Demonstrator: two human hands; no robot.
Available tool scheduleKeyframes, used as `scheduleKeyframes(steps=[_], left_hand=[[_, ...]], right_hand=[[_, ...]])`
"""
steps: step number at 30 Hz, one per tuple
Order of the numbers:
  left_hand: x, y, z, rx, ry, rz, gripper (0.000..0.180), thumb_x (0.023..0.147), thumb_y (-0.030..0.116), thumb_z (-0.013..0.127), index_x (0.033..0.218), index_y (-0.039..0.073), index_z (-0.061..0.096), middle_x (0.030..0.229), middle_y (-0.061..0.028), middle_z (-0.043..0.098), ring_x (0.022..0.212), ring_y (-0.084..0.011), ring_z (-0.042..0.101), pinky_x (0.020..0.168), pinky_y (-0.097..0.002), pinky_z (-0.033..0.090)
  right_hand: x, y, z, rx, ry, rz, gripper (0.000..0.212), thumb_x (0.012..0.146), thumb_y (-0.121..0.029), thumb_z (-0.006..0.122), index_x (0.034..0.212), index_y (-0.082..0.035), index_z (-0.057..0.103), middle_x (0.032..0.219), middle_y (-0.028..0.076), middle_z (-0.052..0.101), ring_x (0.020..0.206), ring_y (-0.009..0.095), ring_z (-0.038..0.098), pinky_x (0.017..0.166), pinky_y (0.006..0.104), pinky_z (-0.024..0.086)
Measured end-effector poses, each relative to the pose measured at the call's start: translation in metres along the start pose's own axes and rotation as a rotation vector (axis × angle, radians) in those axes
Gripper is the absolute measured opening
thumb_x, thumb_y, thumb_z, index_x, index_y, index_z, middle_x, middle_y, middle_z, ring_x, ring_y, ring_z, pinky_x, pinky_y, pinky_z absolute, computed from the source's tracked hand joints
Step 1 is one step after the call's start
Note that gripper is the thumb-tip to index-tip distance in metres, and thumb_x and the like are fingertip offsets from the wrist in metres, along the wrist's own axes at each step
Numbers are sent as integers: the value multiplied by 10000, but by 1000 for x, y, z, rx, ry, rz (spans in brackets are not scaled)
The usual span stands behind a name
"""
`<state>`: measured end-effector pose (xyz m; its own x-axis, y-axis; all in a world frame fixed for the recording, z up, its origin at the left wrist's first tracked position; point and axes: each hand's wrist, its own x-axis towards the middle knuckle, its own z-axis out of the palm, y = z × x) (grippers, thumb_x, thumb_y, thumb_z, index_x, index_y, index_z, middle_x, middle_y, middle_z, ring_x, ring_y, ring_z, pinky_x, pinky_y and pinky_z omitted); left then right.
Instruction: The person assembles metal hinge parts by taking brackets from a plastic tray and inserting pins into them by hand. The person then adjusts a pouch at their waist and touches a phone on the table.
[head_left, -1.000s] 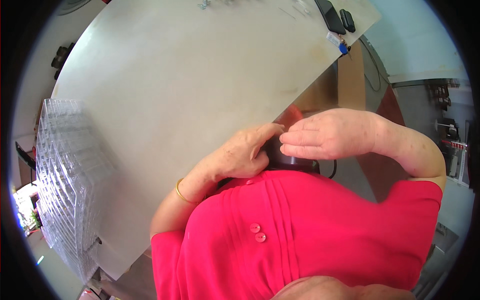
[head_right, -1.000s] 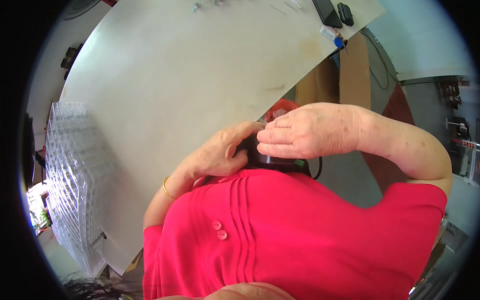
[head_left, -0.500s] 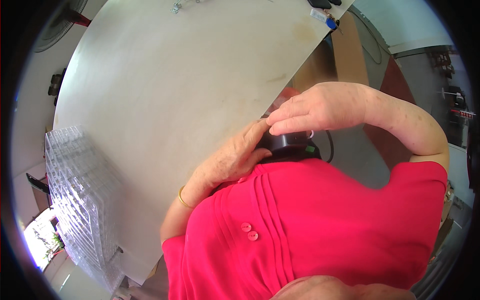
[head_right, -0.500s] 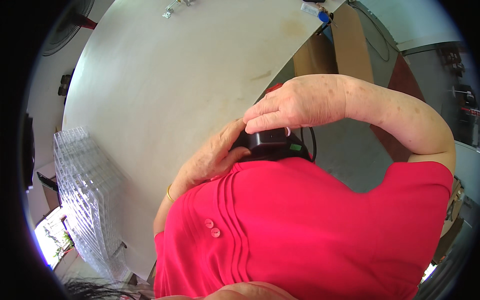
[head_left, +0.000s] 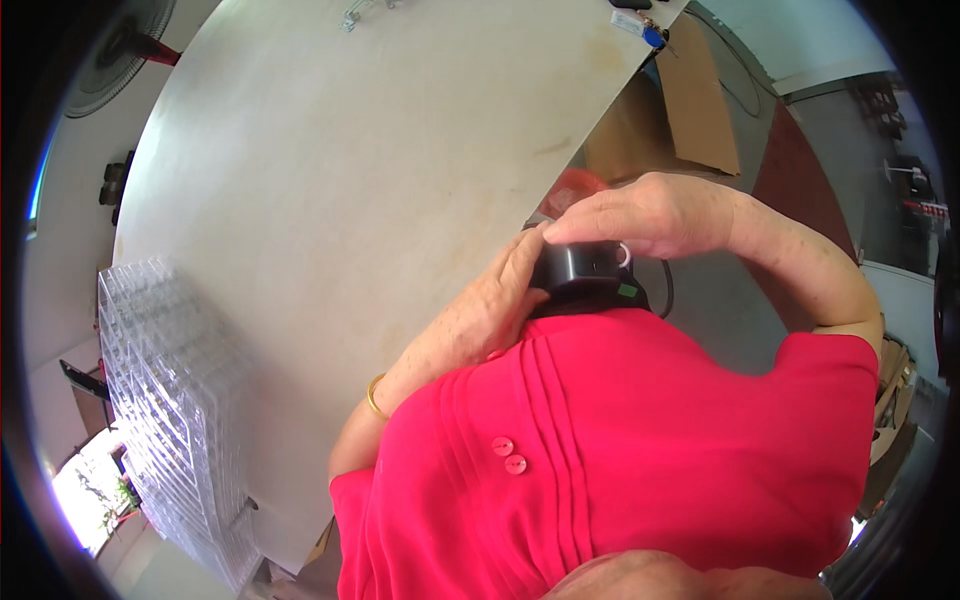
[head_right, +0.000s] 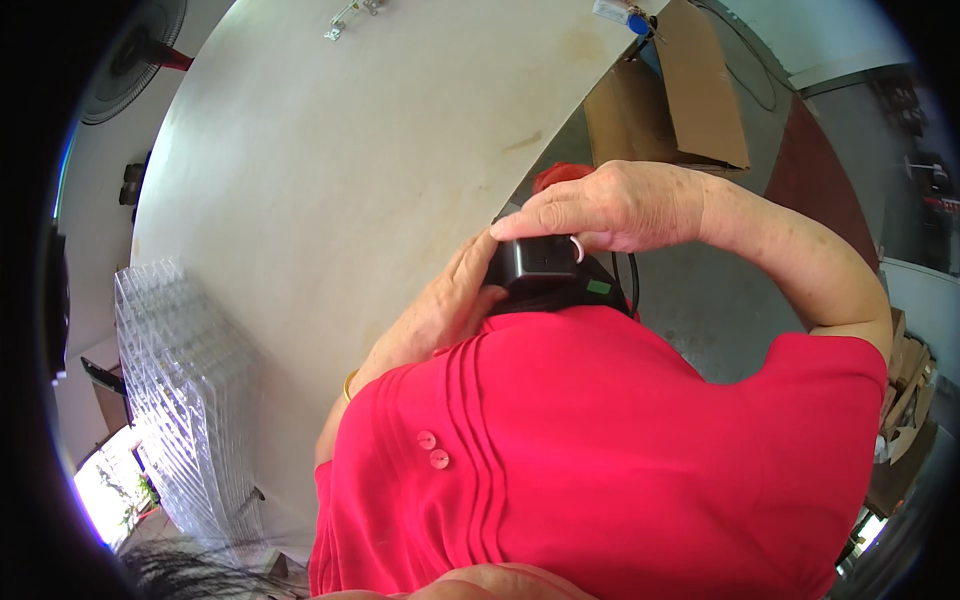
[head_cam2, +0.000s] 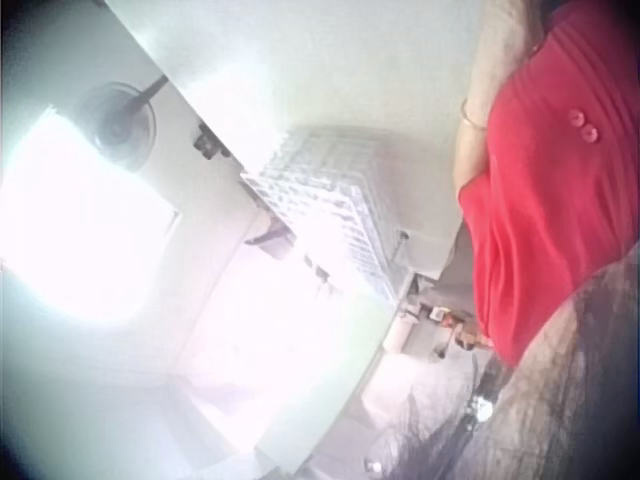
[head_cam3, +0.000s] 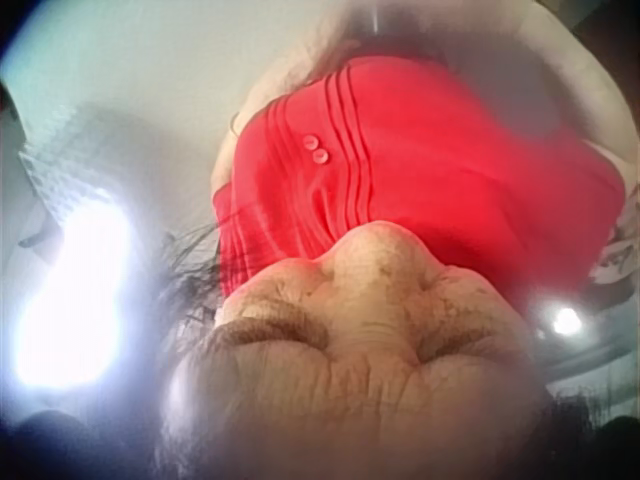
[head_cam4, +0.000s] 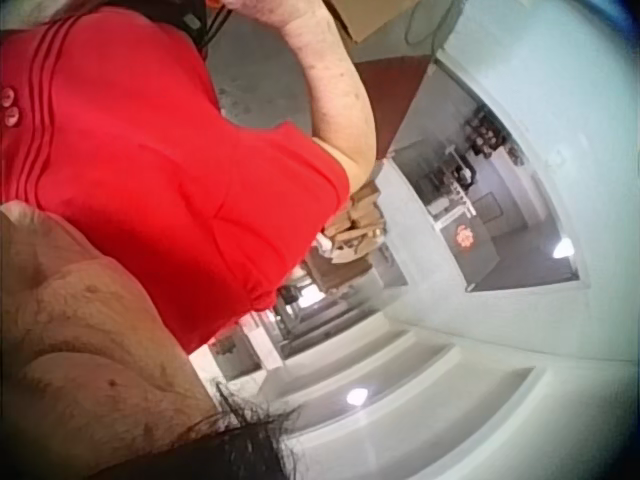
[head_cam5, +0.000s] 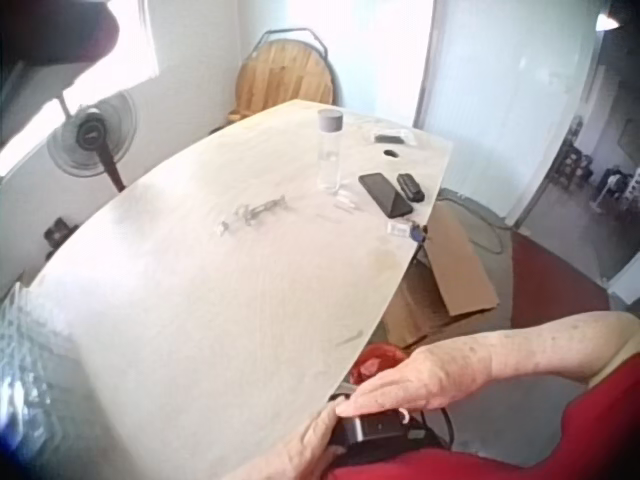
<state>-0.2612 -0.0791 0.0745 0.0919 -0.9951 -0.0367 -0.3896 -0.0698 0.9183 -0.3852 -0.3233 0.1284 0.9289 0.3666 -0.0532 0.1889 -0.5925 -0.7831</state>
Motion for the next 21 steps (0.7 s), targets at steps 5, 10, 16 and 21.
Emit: scheduleKeyframes(steps=[5,10,16,21], left_hand=[[5,-12,3,-73,-3,62,597,933,-17,572,1469,-30,310,1389,-272,467,1252,-450,508,1014,-459,471],[0,-17,1,-140,-2,98,567,940,-17,562,1457,-22,330,1338,-278,502,1208,-457,524,979,-470,466],[-1,-29,5,-177,9,123,529,956,18,550,1437,-40,338,1265,-292,547,1142,-467,545,927,-477,464],[0,-23,1,-280,-36,-49,509,1003,57,524,1470,-47,349,1338,-283,547,1231,-417,545,1015,-446,448]], right_hand=[[-4,-12,4,26,14,167,599,797,93,672,1330,-176,631,1172,50,712,936,227,705,763,313,602],[1,-18,7,20,33,192,633,772,106,678,1332,-186,631,1139,46,722,934,240,700,784,327,588],[9,-19,5,45,-9,266,669,752,110,683,1343,-199,625,1156,37,721,921,243,697,761,336,566],[16,-17,-2,124,-75,355,727,733,156,635,1361,-211,617,1148,30,725,860,248,692,714,338,548]])
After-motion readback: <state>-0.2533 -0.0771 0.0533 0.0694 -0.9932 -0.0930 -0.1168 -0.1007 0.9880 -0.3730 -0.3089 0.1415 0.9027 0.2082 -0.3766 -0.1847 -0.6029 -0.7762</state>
